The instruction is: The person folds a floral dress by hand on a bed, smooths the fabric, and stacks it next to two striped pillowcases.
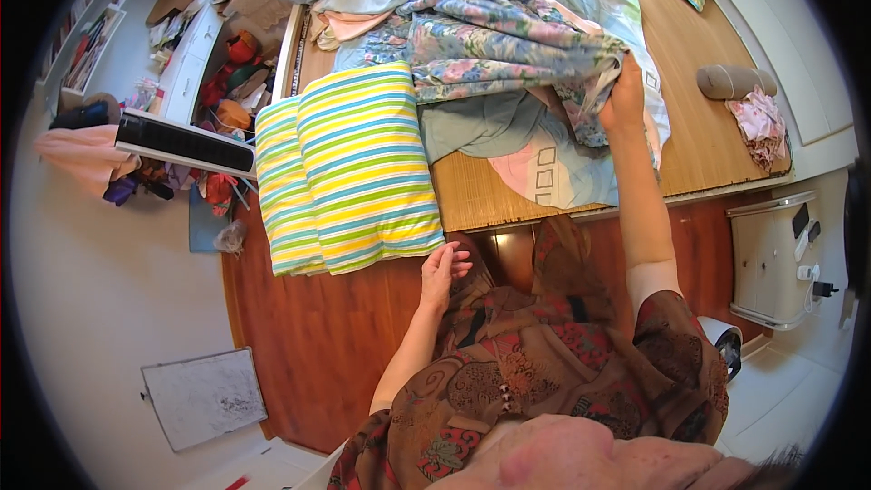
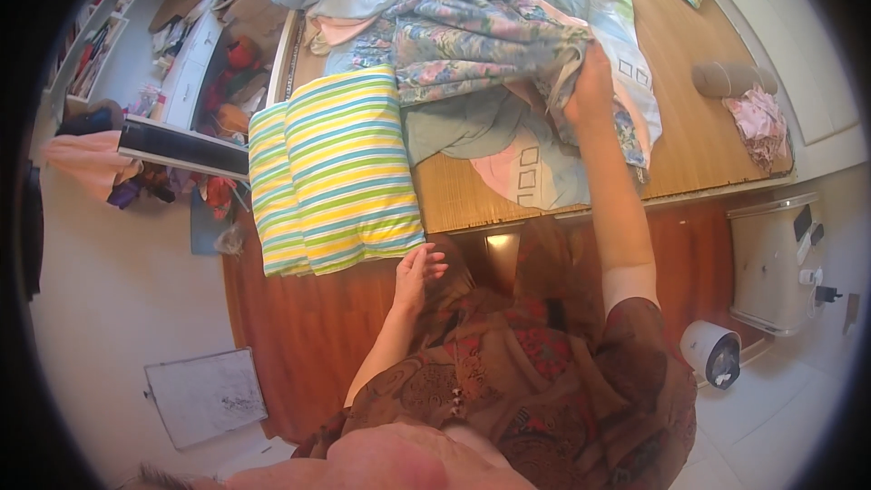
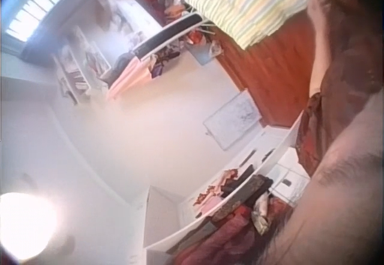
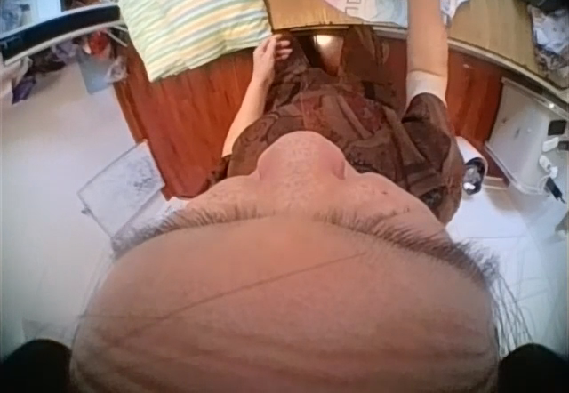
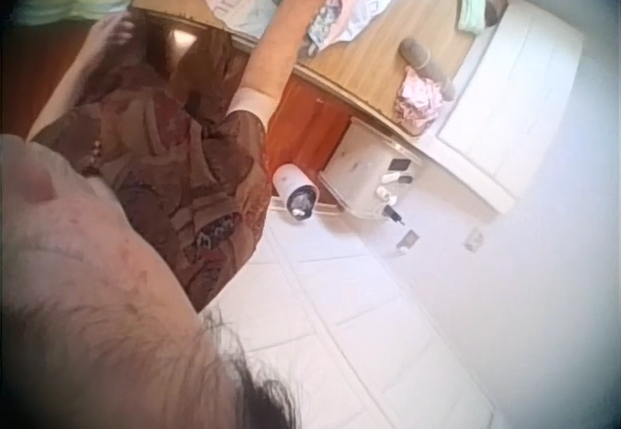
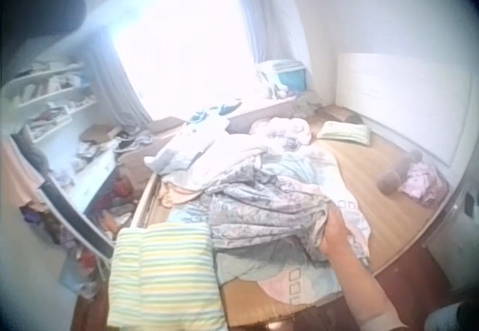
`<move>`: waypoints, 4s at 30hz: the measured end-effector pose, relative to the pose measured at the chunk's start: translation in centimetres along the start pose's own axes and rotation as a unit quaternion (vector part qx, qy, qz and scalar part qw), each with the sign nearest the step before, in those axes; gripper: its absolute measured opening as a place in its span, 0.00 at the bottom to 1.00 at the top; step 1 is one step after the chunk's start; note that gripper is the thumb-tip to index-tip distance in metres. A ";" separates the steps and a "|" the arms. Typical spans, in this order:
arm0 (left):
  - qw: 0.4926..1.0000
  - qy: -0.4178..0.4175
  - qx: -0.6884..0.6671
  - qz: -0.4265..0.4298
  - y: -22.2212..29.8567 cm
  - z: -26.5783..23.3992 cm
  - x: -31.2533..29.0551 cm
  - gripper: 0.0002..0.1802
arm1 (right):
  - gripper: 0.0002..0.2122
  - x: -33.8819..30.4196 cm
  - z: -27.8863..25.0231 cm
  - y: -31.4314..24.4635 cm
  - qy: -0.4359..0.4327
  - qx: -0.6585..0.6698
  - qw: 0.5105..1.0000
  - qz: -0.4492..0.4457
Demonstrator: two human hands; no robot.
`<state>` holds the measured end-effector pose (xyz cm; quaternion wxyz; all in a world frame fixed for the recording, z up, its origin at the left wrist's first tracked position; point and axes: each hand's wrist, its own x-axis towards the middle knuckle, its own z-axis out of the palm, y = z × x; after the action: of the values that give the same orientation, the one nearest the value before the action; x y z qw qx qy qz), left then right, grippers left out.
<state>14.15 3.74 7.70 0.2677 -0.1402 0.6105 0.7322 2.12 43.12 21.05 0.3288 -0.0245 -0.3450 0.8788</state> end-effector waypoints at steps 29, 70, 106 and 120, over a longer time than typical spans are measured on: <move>0.953 -0.280 -0.068 -0.093 2.6 11.7 1.5 0.33 | 0.11 -33.6 8.8 -5.5 -0.232 0.299 0.731 0.568; 0.816 -0.369 0.303 0.326 11.0 5.8 -18.3 0.05 | 0.18 -31.3 -13.5 13.8 -0.421 -0.523 0.590 0.448; 0.827 0.197 0.427 0.309 5.5 -11.3 5.2 0.09 | 0.15 -27.9 -19.5 12.9 -0.368 -0.664 0.622 0.192; 0.586 0.401 -0.032 0.703 20.4 -2.6 -21.1 0.20 | 0.20 -29.8 -14.2 8.1 -0.362 -0.793 0.479 0.104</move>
<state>19.56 -5.70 35.05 -0.6076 0.0449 0.5399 0.5808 24.76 29.34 -0.26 -0.0783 0.0096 -0.9785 0.1904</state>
